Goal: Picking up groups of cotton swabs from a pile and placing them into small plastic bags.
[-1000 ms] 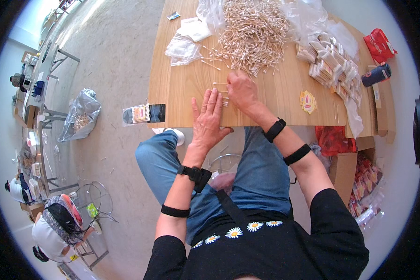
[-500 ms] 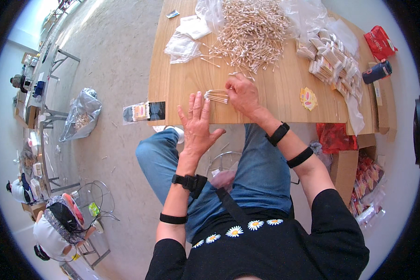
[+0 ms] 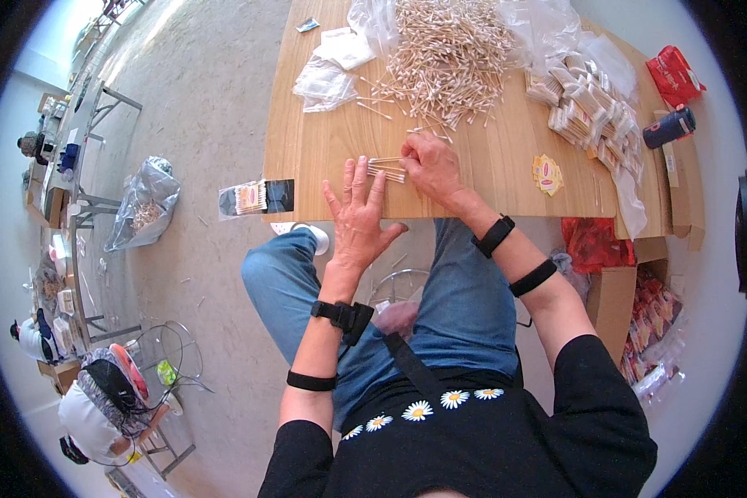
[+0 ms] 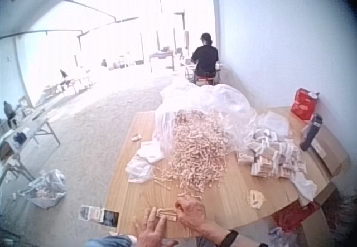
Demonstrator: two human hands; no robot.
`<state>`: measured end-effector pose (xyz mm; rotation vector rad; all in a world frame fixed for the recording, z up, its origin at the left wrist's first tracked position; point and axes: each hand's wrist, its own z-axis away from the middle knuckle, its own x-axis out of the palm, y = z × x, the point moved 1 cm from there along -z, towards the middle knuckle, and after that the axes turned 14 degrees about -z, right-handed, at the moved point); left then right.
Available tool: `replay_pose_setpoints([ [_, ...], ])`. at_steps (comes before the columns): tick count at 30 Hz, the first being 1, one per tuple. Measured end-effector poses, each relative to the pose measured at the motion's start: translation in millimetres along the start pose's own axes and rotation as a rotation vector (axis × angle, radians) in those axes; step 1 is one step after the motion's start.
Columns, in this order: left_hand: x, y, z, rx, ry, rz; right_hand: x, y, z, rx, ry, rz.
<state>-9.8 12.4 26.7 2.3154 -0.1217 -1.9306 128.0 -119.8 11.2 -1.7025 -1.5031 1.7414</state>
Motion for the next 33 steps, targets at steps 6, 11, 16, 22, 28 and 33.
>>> replay_pose_setpoints([
  [6, 0.3, 0.5, 0.4, -0.003, -0.005, 0.007, -0.8, -0.6, 0.8, -0.029, 0.028, -0.021],
  [11, -1.3, 4.1, -6.2, 0.012, -0.02, -0.019, -2.3, -3.7, 0.1, 0.001, -0.006, -0.036],
  [16, 1.0, 6.3, -9.8, 0.019, -0.062, -0.019, -3.2, -2.5, 1.2, 0.009, -0.001, -0.019],
  [22, 8.4, 7.2, -16.2, 0.085, -0.066, -0.021, 2.4, -1.8, 16.1, -0.107, 0.023, 0.063],
  [28, 10.8, 10.2, -19.0, 0.091, -0.065, -0.021, -26.8, 10.2, -3.6, 0.062, 0.206, 0.195],
  [33, 13.2, 13.3, -20.4, 0.087, -0.06, -0.06, -28.9, 22.7, -16.4, 0.038, 0.096, 0.283],
])
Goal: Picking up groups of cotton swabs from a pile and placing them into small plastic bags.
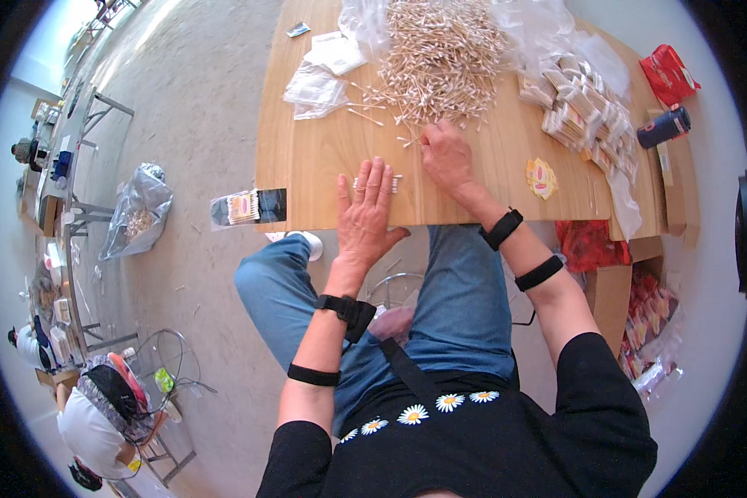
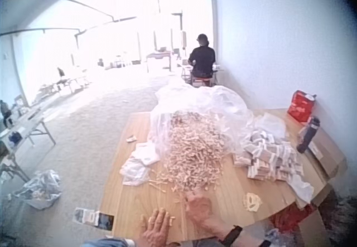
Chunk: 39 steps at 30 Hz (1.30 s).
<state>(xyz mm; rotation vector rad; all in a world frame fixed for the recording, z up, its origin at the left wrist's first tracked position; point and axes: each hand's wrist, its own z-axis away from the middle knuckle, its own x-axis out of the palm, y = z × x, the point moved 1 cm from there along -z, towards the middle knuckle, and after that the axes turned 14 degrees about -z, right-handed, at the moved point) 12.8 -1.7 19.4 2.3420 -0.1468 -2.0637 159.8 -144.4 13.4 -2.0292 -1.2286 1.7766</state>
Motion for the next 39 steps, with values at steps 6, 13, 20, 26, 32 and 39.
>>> replay_pose_setpoints([
  [6, 2.8, -1.8, 1.6, -0.012, 0.011, -0.023, -7.6, -5.2, -20.3, -0.099, 0.071, -0.026],
  [13, 3.3, -0.3, 1.5, -0.018, 0.017, -0.036, -2.5, 6.4, -27.3, -0.142, -0.015, 0.089],
  [20, 5.1, -3.5, 3.6, -0.029, 0.049, -0.032, -7.8, -2.0, -35.6, -0.006, -0.007, -0.031],
  [26, 5.7, -1.9, 3.0, -0.025, 0.048, -0.037, -1.7, -7.2, -39.1, -0.164, -0.087, 0.082],
  [32, 7.0, -0.9, 1.9, -0.015, 0.048, -0.022, -2.3, -8.9, -42.4, -0.143, 0.023, 0.193],
  [39, 8.8, -2.4, 2.5, -0.013, 0.06, -0.046, 7.6, -22.2, -30.9, -0.168, -0.106, -0.104],
])
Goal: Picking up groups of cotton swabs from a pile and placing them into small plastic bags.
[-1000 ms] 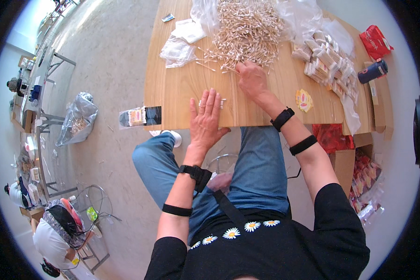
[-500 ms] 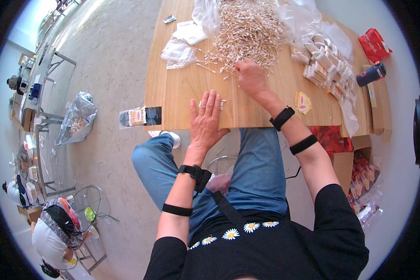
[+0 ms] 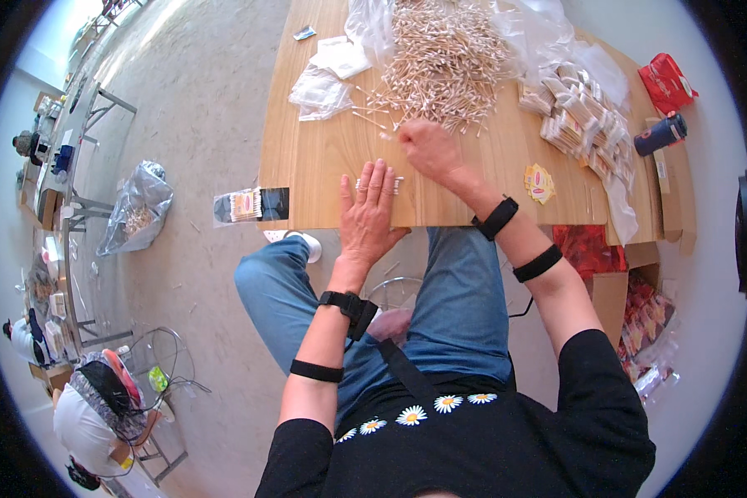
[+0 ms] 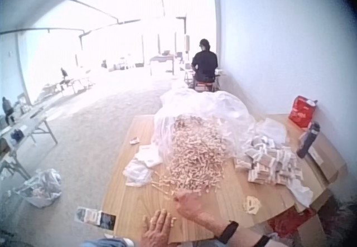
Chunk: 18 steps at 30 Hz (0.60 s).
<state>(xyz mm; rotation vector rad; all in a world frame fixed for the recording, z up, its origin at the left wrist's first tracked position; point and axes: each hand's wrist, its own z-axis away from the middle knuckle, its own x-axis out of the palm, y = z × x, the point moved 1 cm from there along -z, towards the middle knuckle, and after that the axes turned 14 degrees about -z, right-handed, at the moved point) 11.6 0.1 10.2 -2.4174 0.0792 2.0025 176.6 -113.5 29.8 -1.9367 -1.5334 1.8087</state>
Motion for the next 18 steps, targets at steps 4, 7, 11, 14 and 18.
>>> replay_pose_setpoints([
  [4, 0.7, 2.3, -0.3, 0.001, 0.017, -0.005, 13.4, -10.3, 8.2, 0.151, -0.143, -0.122],
  [7, 0.9, 2.1, -0.9, -0.002, 0.023, -0.004, 15.6, -8.2, 11.5, 0.167, -0.061, -0.045],
  [11, 0.6, 0.8, -0.3, -0.002, 0.034, -0.013, 15.1, -11.6, 16.8, 0.129, -0.027, -0.073],
  [14, -0.7, 1.7, -2.2, 0.01, 0.031, -0.014, 15.0, -14.0, 20.7, 0.115, -0.092, -0.05],
  [18, -1.1, -0.1, -1.0, -0.02, 0.002, 0.002, 22.3, -24.3, 25.8, 0.049, -0.146, -0.059],
])
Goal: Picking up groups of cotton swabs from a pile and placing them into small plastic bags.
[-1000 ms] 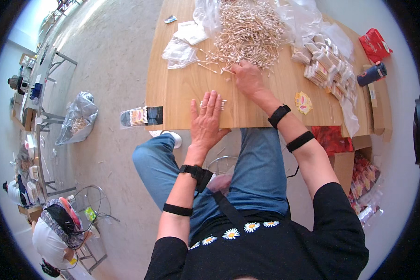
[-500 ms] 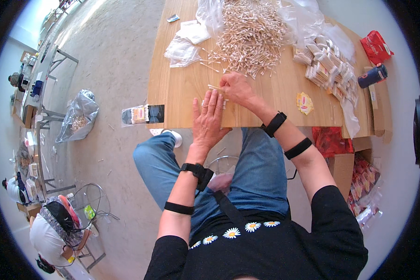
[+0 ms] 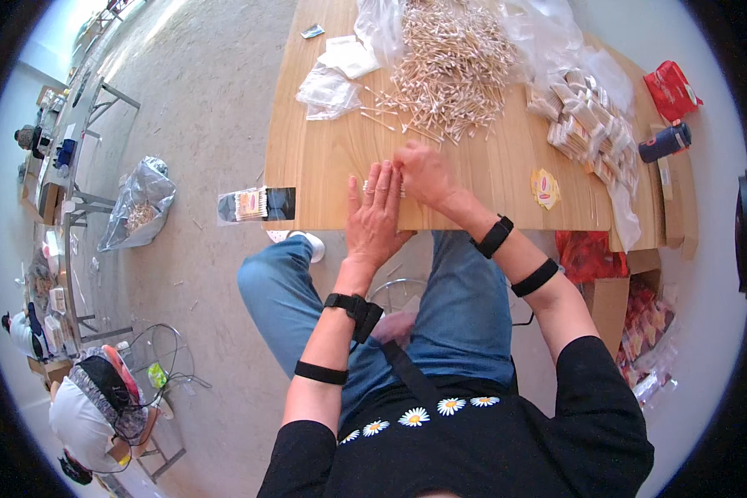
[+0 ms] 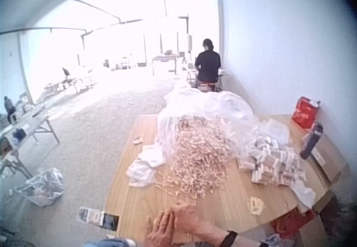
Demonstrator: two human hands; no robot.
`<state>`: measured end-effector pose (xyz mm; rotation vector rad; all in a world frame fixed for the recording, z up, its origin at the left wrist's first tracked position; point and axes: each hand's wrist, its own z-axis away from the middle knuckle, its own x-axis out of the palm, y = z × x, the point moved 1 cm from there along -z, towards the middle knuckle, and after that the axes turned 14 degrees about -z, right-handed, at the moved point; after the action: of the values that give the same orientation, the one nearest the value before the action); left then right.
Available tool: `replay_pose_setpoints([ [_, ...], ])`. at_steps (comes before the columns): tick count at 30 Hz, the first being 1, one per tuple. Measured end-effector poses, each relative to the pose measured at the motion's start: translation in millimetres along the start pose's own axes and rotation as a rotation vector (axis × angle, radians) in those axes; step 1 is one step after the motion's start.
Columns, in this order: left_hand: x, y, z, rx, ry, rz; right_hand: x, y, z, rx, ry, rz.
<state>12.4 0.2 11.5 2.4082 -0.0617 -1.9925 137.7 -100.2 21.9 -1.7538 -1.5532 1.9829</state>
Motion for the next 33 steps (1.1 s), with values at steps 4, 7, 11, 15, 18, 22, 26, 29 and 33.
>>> replay_pose_setpoints([
  [4, 2.3, 0.2, 0.5, 0.004, 0.03, -0.036, -4.5, -8.6, -40.4, 0.049, 0.159, 0.099],
  [7, 2.5, 3.4, -0.8, 0.009, 0.038, -0.023, 4.2, -7.6, -69.6, 0.114, 0.17, 0.193],
  [11, 4.3, 4.5, -2.5, 0.007, 0.04, 0.021, 12.2, -2.8, -70.7, 0.173, 0.128, 0.233],
  [15, 7.0, 0.6, -0.1, -0.009, 0.069, 0.011, 10.2, -6.1, -50.3, 0.165, 0.044, 0.235],
  [18, 8.0, -0.4, 0.0, 0.0, 0.072, -0.018, 0.9, -3.3, -36.7, 0.168, 0.006, 0.192],
  [22, 6.9, 1.3, -0.8, -0.003, 0.08, -0.012, -12.9, 3.3, -38.1, 0.287, -0.073, 0.184],
  [26, 5.8, 4.0, -1.9, 0.008, 0.08, -0.007, -6.2, 16.3, -28.4, 0.263, 0.209, 0.112],
  [29, 4.4, 2.6, -0.8, 0.003, 0.02, -0.055, 0.8, 3.9, -19.1, 0.204, 0.222, 0.049],
  [33, 3.0, 2.5, -0.3, 0.011, 0.027, -0.028, 6.9, -5.9, -8.8, 0.147, 0.197, 0.061],
])
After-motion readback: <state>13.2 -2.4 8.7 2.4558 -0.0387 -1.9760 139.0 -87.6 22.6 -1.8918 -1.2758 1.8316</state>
